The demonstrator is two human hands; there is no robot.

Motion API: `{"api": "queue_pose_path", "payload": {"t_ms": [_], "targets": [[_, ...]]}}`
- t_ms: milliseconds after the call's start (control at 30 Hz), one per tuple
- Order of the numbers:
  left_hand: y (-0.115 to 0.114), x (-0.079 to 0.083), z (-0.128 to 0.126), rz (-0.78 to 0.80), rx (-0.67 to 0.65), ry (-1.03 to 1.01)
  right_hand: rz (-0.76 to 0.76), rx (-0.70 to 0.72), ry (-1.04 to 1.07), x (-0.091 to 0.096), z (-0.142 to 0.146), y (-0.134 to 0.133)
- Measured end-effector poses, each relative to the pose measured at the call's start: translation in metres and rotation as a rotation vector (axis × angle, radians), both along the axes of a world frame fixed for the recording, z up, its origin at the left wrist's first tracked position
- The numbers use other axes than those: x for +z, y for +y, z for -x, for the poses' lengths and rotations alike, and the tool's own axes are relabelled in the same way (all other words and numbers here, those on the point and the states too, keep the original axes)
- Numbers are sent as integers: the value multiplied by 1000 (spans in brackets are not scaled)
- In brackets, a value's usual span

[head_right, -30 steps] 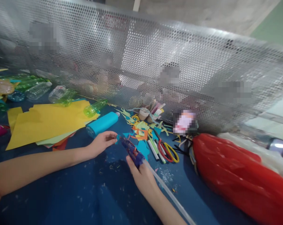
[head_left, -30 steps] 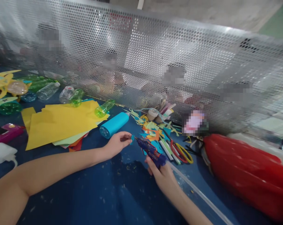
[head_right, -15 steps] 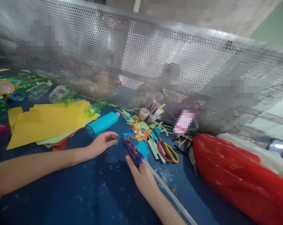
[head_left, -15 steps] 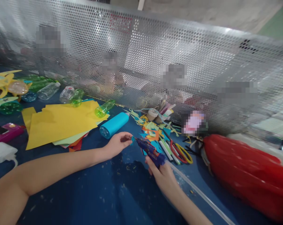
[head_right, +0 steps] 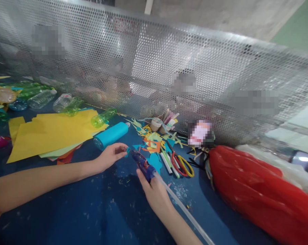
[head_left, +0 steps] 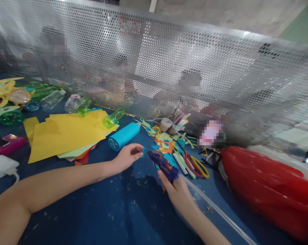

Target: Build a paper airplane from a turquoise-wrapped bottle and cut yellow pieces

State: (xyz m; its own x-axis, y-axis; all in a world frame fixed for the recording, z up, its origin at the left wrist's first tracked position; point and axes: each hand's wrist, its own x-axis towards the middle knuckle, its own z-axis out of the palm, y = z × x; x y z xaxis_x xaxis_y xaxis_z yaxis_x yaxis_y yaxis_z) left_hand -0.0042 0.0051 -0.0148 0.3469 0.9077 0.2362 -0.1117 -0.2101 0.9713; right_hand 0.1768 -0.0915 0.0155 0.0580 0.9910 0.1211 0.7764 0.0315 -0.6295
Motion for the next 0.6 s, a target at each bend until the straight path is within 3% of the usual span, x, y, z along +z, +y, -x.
{"api": "queue_pose_path", "payload": {"t_ms": [600], "targets": [[-1,1,0,2,1,-9,-131,25,11,3,3,-2]]}}
